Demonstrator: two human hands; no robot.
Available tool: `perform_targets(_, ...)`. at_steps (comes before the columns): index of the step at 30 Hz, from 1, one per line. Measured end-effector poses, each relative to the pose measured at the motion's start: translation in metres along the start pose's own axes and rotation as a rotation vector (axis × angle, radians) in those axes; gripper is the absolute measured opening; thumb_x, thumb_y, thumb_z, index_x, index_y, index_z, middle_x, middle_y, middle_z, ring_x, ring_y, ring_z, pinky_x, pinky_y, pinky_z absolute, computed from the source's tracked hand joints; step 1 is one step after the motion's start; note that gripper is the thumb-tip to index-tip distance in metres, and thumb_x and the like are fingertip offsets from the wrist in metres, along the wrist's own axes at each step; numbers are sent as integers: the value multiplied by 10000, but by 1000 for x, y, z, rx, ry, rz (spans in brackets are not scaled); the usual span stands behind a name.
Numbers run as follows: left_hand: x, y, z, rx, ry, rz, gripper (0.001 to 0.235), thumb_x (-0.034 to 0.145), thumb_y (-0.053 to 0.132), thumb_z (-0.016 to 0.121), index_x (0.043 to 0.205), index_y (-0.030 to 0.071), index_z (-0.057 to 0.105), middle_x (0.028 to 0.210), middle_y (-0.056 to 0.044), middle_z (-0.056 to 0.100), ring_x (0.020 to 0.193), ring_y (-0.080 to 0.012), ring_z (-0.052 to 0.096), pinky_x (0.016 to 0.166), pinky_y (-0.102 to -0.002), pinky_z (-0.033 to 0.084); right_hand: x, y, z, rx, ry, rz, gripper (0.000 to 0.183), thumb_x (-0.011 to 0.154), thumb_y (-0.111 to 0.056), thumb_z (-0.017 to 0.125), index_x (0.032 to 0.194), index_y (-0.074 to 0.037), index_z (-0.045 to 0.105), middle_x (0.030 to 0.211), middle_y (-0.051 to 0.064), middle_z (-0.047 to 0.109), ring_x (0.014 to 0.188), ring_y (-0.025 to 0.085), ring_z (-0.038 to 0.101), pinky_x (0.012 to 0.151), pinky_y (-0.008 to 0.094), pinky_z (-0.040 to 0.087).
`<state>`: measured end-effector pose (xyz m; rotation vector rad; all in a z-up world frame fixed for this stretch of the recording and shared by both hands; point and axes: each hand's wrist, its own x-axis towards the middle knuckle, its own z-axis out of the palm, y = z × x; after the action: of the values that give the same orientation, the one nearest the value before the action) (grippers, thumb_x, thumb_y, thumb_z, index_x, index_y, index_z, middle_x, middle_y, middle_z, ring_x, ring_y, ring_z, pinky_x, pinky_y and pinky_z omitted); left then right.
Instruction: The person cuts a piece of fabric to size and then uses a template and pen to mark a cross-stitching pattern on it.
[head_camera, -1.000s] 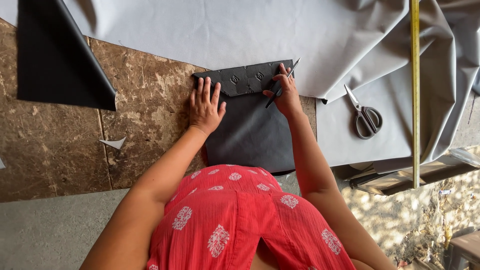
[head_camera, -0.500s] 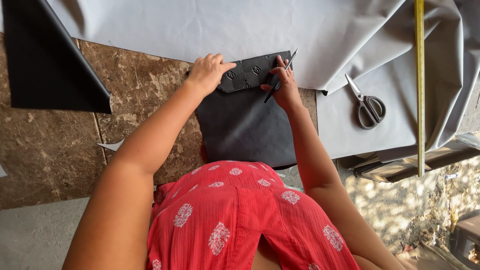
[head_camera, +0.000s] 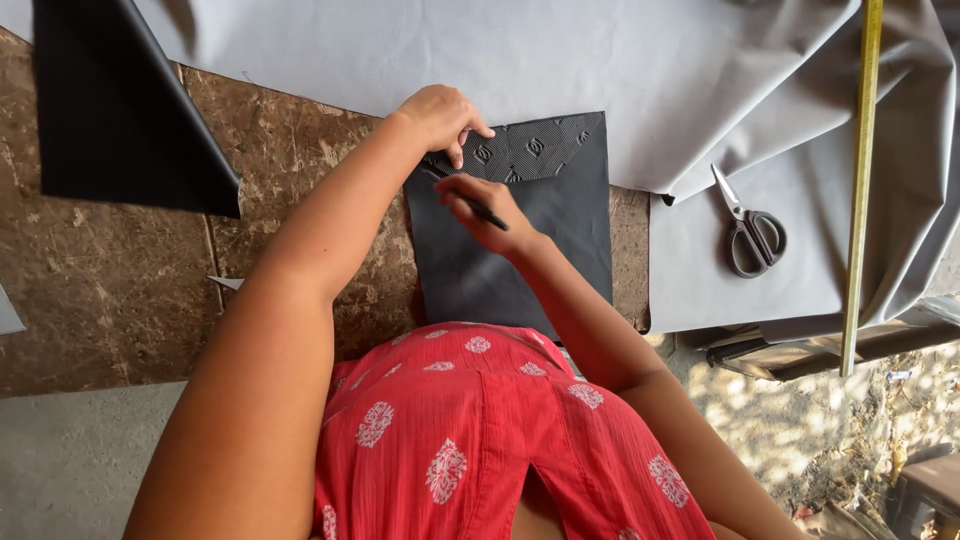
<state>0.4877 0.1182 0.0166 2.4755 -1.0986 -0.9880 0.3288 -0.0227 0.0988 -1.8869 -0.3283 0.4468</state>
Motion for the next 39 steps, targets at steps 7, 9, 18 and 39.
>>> perform_targets(7,-19,4,0,-16,75,-7,801,700,362,924,1442,324,626,1000,2,618,941,-228,611,749,-403,526,-6,-9,-9,-150,-183,-462,247,1074,-186,396,1058,-22,580,854,116,567,716,300,530,697,397,430)
perform_targets(9,-18,-2,5,8,126,2,790,721,400,894,1455,323,613,1087,-23,522,1017,-240,541,789,-417,531,-18,-4,-13,-156,-197,-496,278,1082,-215,376,1014,-32,574,814,101,545,665,288,507,654,384,415)
perform_targets(18,-23,-2,21,-38,261,24,782,663,308,938,1393,221,671,1126,11,626,975,-241,611,748,-423,569,-58,16,-32,-68,645,-421,450,1141,-343,371,1092,39,604,1094,204,734,837,267,747,755,341,607)
perform_targets(39,49,-18,28,227,170,-18,534,510,417,1015,963,292,760,969,11,747,903,-233,718,779,-392,556,38,10,7,-125,-19,-313,157,998,-14,453,1019,-23,608,837,83,593,735,225,531,686,356,455)
